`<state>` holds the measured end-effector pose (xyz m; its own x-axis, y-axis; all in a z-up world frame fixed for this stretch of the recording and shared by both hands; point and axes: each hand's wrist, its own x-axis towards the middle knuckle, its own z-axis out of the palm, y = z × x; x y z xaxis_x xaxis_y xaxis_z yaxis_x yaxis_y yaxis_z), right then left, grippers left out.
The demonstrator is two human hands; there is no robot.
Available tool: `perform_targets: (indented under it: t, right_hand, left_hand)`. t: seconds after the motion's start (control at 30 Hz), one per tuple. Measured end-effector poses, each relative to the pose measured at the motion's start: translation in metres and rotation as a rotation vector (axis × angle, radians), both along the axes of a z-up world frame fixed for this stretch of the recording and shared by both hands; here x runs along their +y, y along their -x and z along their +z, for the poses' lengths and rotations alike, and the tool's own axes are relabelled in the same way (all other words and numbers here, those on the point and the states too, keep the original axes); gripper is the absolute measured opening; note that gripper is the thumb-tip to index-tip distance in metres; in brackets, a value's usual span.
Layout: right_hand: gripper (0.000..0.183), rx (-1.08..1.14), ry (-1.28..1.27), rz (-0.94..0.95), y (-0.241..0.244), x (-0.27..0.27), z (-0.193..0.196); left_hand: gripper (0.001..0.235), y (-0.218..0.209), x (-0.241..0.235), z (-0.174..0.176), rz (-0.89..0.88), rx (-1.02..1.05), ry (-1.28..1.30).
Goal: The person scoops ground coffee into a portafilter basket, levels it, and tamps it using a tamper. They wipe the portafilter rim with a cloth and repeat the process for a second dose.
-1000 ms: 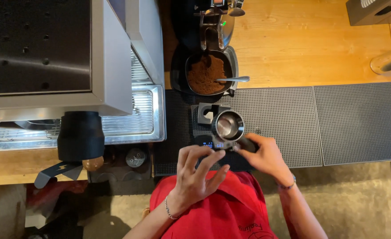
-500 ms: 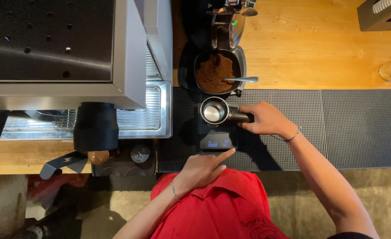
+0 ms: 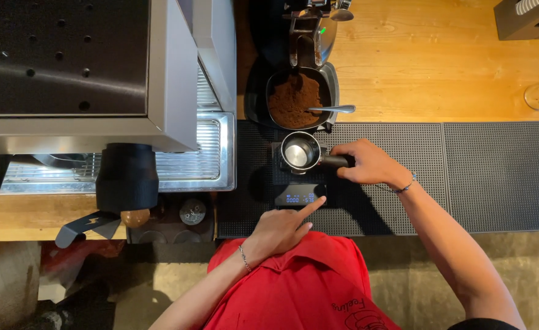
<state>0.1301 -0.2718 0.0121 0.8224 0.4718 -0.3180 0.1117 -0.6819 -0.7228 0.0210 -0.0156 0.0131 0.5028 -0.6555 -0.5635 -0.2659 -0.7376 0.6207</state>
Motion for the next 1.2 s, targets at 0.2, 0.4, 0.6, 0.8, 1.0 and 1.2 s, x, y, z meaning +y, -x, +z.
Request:
perform_targets:
  t: [0.2, 0.4, 0.6, 0.8, 1.0, 1.2]
  right_hand:
    - [0.016, 0.013, -0.090, -0.096, -0.005, -0.012, -0.019]
    - [0.024, -0.040, -0.003, -0.051, -0.009, -0.009, -0.022]
    - [0.026, -0.073, 0.107, 0.001, -0.007, -0.005, -0.013]
    - [0.029, -0.078, 0.106, 0.001, -0.011, -0.007, -0.017]
    - [0.036, -0.116, 0.133, 0.003, -0.005, -0.009, -0.017]
    - [0.040, -0.134, 0.197, 0.001, 0.003, -0.002, -0.006]
  left_hand:
    - [0.067, 0.001, 0.002, 0.007, 0.011, -0.005, 0.005]
    - [0.066, -0.001, 0.002, 0.007, 0.021, 0.011, 0.015]
    - [0.065, 0.000, 0.001, 0.007, 0.028, -0.003, -0.001]
    - [0.066, 0.001, 0.001, 0.008, 0.045, 0.029, -0.017]
    - [0.065, 0.004, 0.000, 0.004, 0.059, 0.023, -0.021]
    - [0.065, 0.005, -0.001, 0.003, 0.050, 0.009, -0.035]
